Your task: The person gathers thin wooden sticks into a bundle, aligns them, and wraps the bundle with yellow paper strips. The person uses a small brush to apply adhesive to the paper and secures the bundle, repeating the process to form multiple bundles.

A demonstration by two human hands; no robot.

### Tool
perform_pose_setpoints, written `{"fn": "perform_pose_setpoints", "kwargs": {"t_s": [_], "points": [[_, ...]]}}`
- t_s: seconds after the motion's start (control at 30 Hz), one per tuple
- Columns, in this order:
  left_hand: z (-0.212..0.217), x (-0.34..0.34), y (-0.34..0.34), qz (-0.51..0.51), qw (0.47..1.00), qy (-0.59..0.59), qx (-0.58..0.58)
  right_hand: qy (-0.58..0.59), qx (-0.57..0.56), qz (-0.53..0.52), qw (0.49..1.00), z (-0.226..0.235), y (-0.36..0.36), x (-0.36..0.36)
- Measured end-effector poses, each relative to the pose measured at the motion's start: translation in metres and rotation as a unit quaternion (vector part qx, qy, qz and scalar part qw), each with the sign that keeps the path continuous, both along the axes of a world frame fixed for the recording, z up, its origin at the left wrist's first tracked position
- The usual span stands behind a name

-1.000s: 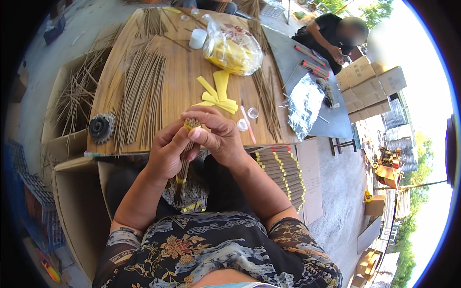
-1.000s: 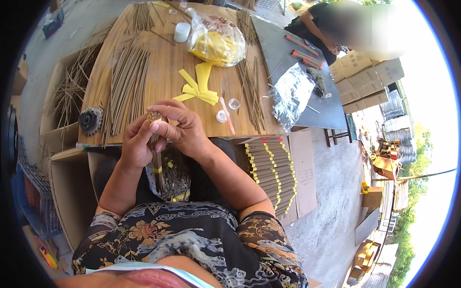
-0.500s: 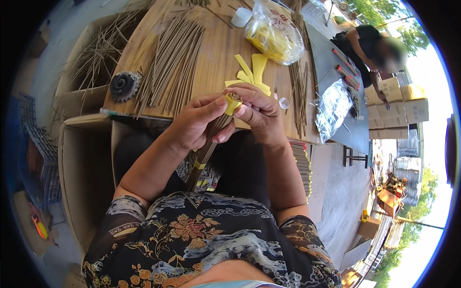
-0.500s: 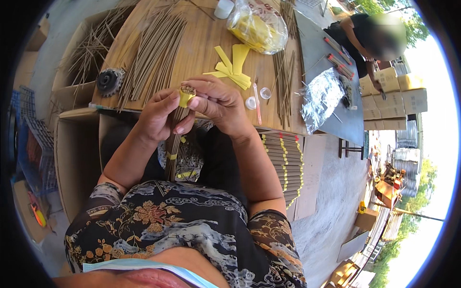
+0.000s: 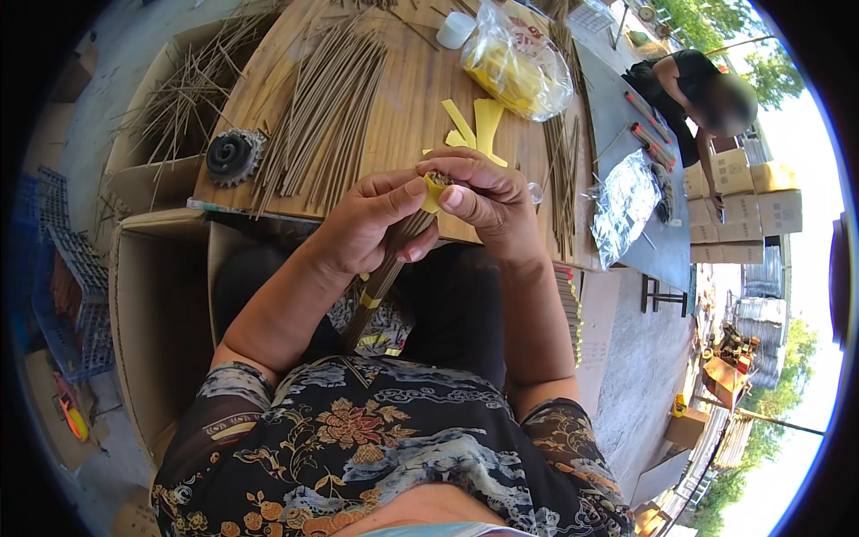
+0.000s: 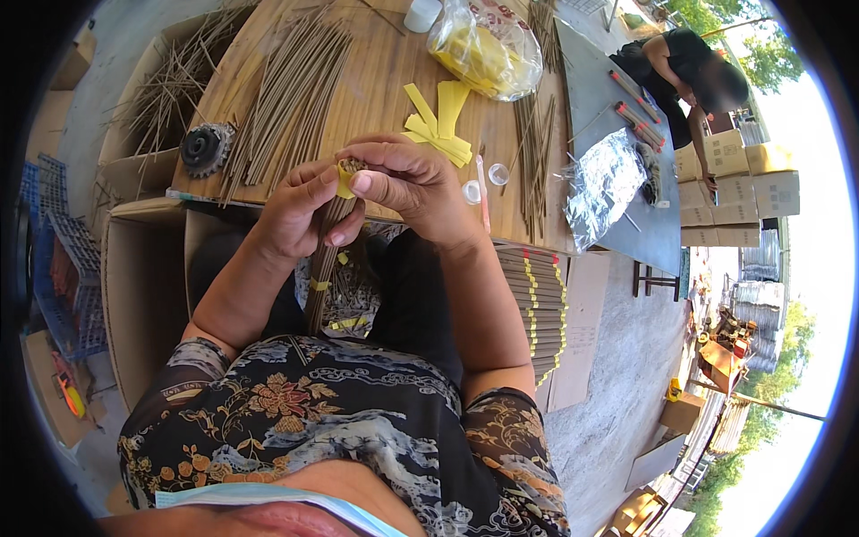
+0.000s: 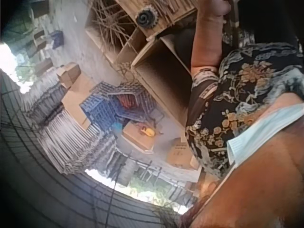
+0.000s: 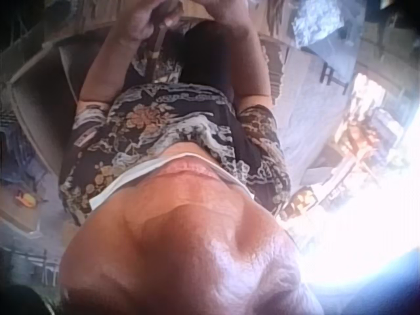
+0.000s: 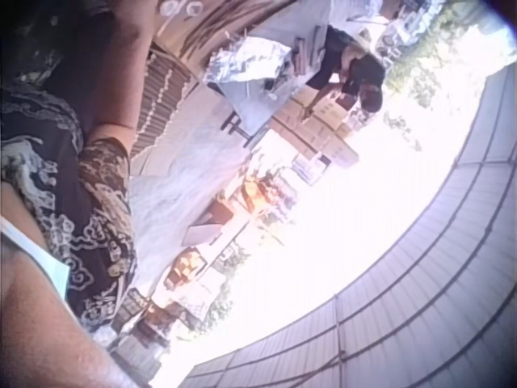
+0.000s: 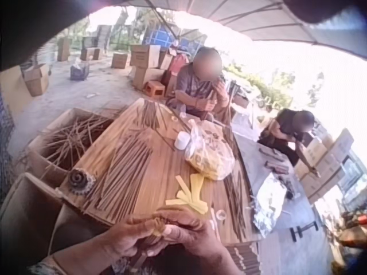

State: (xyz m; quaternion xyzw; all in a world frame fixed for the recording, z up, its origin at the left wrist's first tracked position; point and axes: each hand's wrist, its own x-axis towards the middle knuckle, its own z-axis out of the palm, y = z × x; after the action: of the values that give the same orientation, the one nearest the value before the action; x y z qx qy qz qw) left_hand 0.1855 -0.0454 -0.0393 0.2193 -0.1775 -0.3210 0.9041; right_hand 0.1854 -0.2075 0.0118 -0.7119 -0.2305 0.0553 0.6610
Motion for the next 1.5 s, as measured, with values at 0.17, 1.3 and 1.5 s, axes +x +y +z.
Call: {"fn": "perform_pose_setpoints", "kwargs": {"t_s": [0.17, 1.3, 1.5], "points": [[0.000, 0.000, 0.000, -0.008, 1.000, 0.013, 0.002, -0.012, -0.001, 0.010, 1.000, -0.005, -0.004, 0.003], [0.003, 0.009, 0.014, 0.020, 0.999, -0.033, -0.022, 0.094, -0.013, 0.052, 0.994, 0.001, 0.004, 0.014], [0.016, 0.024, 0.033, 0.169, 0.979, -0.108, -0.020, 0.102, 0.030, 0.048, 0.993, -0.024, 0.018, 0.002]]}}
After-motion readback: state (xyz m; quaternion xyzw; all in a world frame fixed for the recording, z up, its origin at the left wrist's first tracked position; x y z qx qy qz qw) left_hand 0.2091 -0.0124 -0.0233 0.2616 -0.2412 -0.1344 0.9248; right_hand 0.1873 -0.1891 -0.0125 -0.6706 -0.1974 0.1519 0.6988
